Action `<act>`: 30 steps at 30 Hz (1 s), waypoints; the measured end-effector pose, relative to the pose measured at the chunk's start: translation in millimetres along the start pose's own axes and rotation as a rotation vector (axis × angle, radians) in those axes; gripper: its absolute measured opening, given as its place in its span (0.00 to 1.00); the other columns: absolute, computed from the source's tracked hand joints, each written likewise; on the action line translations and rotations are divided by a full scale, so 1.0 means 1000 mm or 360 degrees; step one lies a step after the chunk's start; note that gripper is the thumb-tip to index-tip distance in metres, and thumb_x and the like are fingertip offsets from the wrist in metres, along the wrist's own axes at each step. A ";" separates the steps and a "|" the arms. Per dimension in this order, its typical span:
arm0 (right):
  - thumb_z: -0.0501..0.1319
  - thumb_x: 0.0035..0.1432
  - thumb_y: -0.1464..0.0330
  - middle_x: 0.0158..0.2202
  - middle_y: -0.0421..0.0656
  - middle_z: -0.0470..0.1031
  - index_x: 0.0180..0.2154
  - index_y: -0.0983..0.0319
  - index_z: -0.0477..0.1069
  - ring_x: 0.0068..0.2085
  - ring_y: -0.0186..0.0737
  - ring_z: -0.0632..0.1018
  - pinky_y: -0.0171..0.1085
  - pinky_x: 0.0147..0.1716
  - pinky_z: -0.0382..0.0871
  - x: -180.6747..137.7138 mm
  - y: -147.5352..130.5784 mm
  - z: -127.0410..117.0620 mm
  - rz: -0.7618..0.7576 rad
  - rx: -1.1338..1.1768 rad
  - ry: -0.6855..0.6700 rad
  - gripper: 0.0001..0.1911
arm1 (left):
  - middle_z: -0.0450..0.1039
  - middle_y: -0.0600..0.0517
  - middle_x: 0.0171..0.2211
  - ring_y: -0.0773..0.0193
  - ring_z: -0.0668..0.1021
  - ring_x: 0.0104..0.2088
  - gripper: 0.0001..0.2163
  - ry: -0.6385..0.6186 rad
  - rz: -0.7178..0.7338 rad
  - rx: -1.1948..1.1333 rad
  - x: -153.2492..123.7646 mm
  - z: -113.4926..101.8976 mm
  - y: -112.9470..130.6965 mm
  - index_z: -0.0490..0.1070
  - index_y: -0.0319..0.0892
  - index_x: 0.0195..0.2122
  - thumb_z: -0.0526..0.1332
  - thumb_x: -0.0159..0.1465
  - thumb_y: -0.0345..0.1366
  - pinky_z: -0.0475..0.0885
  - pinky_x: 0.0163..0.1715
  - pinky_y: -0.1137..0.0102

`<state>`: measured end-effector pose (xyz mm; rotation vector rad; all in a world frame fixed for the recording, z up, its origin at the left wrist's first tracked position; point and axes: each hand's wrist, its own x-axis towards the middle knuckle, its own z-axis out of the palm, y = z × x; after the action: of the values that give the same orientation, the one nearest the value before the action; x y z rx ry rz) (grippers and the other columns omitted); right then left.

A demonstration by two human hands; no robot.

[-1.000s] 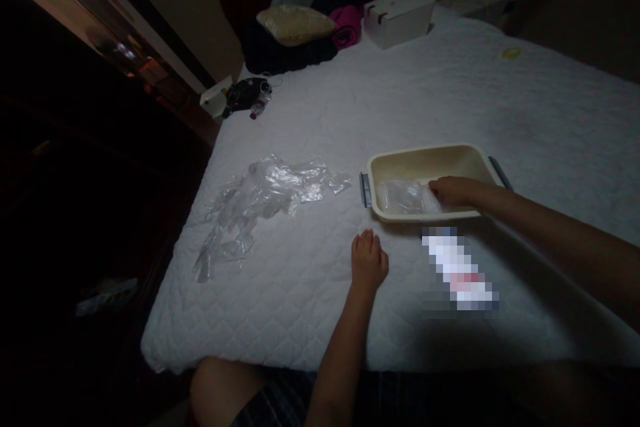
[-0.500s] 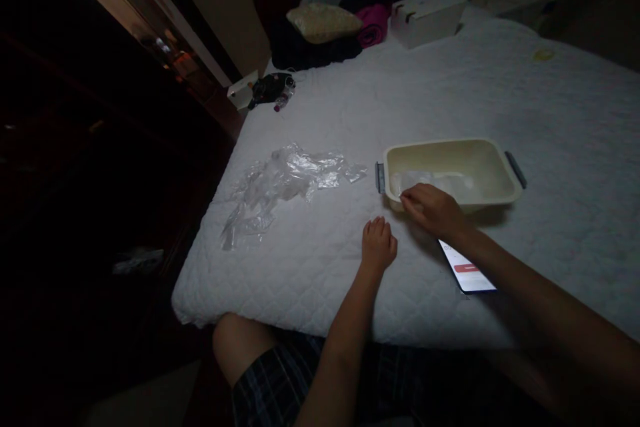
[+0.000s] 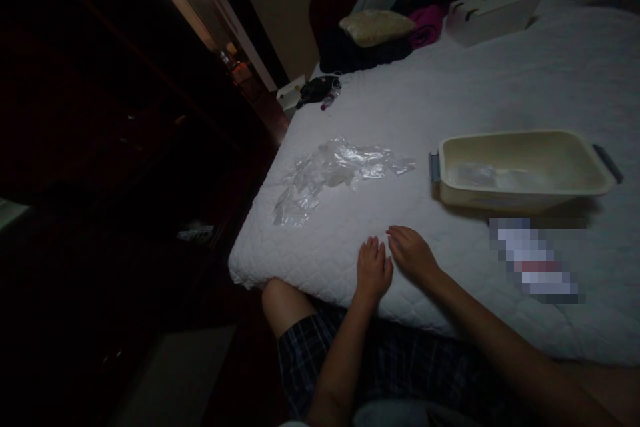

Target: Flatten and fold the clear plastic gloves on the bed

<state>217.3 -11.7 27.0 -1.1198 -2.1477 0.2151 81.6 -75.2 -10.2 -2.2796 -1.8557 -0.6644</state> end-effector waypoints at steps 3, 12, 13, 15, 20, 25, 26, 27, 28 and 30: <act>0.47 0.63 0.67 0.50 0.53 0.74 0.49 0.64 0.71 0.51 0.48 0.74 0.50 0.51 0.68 -0.002 -0.017 0.028 0.0051 -0.0017 -0.0011 0.19 | 0.64 0.38 0.59 0.50 0.65 0.62 0.22 0.0100 -0.0136 0.0116 -0.014 -0.013 -0.029 0.62 0.40 0.57 0.58 0.61 0.35 0.61 0.58 0.44; 0.50 0.62 0.67 0.57 0.56 0.68 0.53 0.66 0.68 0.59 0.52 0.68 0.54 0.57 0.59 -0.019 -0.036 0.075 0.0157 -0.0332 -0.0024 0.20 | 0.66 0.36 0.57 0.49 0.65 0.61 0.20 0.0251 -0.0256 0.0056 -0.031 -0.012 -0.070 0.62 0.36 0.56 0.57 0.63 0.34 0.67 0.56 0.48; 0.50 0.62 0.66 0.57 0.56 0.68 0.53 0.67 0.68 0.59 0.52 0.68 0.53 0.57 0.60 -0.020 -0.035 0.076 0.0146 -0.0349 -0.0017 0.21 | 0.66 0.37 0.57 0.49 0.65 0.61 0.20 0.0269 -0.0265 0.0063 -0.032 -0.011 -0.069 0.62 0.36 0.56 0.57 0.63 0.34 0.66 0.56 0.48; 0.50 0.62 0.66 0.57 0.58 0.68 0.52 0.70 0.69 0.58 0.52 0.68 0.52 0.57 0.59 -0.021 -0.032 0.077 0.0130 -0.0366 -0.0002 0.21 | 0.66 0.37 0.57 0.49 0.66 0.61 0.19 0.0301 -0.0267 0.0068 -0.032 -0.008 -0.068 0.63 0.35 0.54 0.56 0.63 0.34 0.66 0.57 0.49; 0.49 0.62 0.65 0.56 0.58 0.69 0.51 0.70 0.69 0.58 0.52 0.68 0.52 0.57 0.60 -0.022 -0.029 0.076 0.0153 -0.0349 0.0011 0.22 | 0.66 0.37 0.57 0.48 0.66 0.61 0.18 0.0264 -0.0263 0.0024 -0.032 -0.008 -0.067 0.64 0.35 0.54 0.56 0.64 0.36 0.65 0.57 0.49; 0.50 0.62 0.65 0.56 0.58 0.68 0.52 0.70 0.69 0.58 0.53 0.69 0.53 0.56 0.60 -0.020 -0.031 0.074 0.0171 -0.0293 -0.0007 0.22 | 0.69 0.38 0.54 0.50 0.68 0.58 0.15 0.0205 -0.0227 -0.0012 -0.026 -0.018 -0.075 0.68 0.36 0.50 0.55 0.65 0.37 0.67 0.55 0.52; 0.50 0.62 0.65 0.56 0.58 0.68 0.52 0.70 0.69 0.58 0.53 0.69 0.54 0.56 0.60 -0.020 -0.031 0.073 0.0175 -0.0276 -0.0002 0.22 | 0.70 0.39 0.52 0.51 0.70 0.57 0.13 0.0199 -0.0234 -0.0014 -0.023 -0.021 -0.080 0.69 0.37 0.48 0.55 0.65 0.36 0.68 0.54 0.53; 0.50 0.62 0.65 0.56 0.59 0.69 0.52 0.69 0.69 0.57 0.54 0.69 0.55 0.56 0.60 -0.020 -0.031 0.073 0.0176 -0.0261 0.0006 0.22 | 0.72 0.40 0.50 0.53 0.72 0.55 0.11 0.0209 -0.0263 -0.0003 -0.019 -0.024 -0.087 0.70 0.38 0.46 0.54 0.65 0.35 0.69 0.53 0.55; 0.50 0.62 0.65 0.56 0.59 0.69 0.52 0.69 0.70 0.57 0.54 0.69 0.55 0.55 0.60 -0.020 -0.031 0.073 0.0174 -0.0251 0.0016 0.22 | 0.72 0.40 0.50 0.54 0.72 0.53 0.11 0.0227 -0.0303 0.0026 -0.013 -0.027 -0.095 0.70 0.38 0.45 0.54 0.65 0.33 0.70 0.52 0.56; 0.49 0.62 0.65 0.55 0.59 0.69 0.51 0.69 0.70 0.56 0.54 0.70 0.55 0.55 0.61 -0.020 -0.030 0.073 0.0166 -0.0251 0.0036 0.22 | 0.69 0.38 0.53 0.53 0.71 0.54 0.12 0.0256 -0.0384 0.0128 -0.001 -0.034 -0.116 0.69 0.37 0.48 0.53 0.64 0.30 0.69 0.53 0.56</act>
<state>157.6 -33.7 -24.6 -1.3192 -2.1178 0.0807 -37.9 -61.1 -0.5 -1.9101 -2.0559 -0.7650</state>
